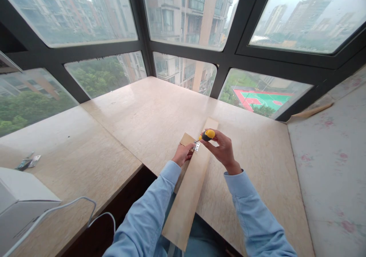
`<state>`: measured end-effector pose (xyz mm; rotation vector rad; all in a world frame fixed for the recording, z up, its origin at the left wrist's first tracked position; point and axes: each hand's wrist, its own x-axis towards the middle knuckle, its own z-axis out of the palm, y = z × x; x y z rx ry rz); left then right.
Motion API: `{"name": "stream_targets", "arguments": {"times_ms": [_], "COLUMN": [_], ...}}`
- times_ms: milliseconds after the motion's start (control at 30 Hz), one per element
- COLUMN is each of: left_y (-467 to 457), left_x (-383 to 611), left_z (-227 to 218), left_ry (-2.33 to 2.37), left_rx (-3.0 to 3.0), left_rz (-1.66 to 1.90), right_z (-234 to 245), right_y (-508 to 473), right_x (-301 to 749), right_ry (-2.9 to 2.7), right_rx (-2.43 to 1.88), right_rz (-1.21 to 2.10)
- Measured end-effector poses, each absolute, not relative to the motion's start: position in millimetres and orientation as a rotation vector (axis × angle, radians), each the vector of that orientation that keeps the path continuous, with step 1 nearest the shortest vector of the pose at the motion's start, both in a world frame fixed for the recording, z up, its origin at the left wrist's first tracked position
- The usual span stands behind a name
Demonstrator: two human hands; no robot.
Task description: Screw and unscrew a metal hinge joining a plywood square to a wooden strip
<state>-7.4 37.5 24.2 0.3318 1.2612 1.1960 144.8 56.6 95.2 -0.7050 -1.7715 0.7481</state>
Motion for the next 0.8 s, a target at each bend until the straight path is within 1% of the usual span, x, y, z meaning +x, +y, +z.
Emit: {"name": "stream_targets", "arguments": {"times_ms": [467, 633, 800], "left_y": [38.3, 38.2, 38.8], "left_x": [-8.2, -9.9, -10.9], "left_z": [20.8, 18.5, 16.2], "left_ry": [1.244, 1.227, 1.226], "left_rx": [0.329, 0.326, 0.336], "left_rz": [1.202, 1.184, 1.185], "right_z": [86.9, 82.1, 80.7], "right_y": [60.7, 74.3, 84.2], "right_x": [141.8, 144.1, 153.7], "right_ry": [-1.58, -1.408, -1.316], "right_rx": [-0.654, -0.775, -1.016], "right_rz": [0.927, 0.945, 0.825]}}
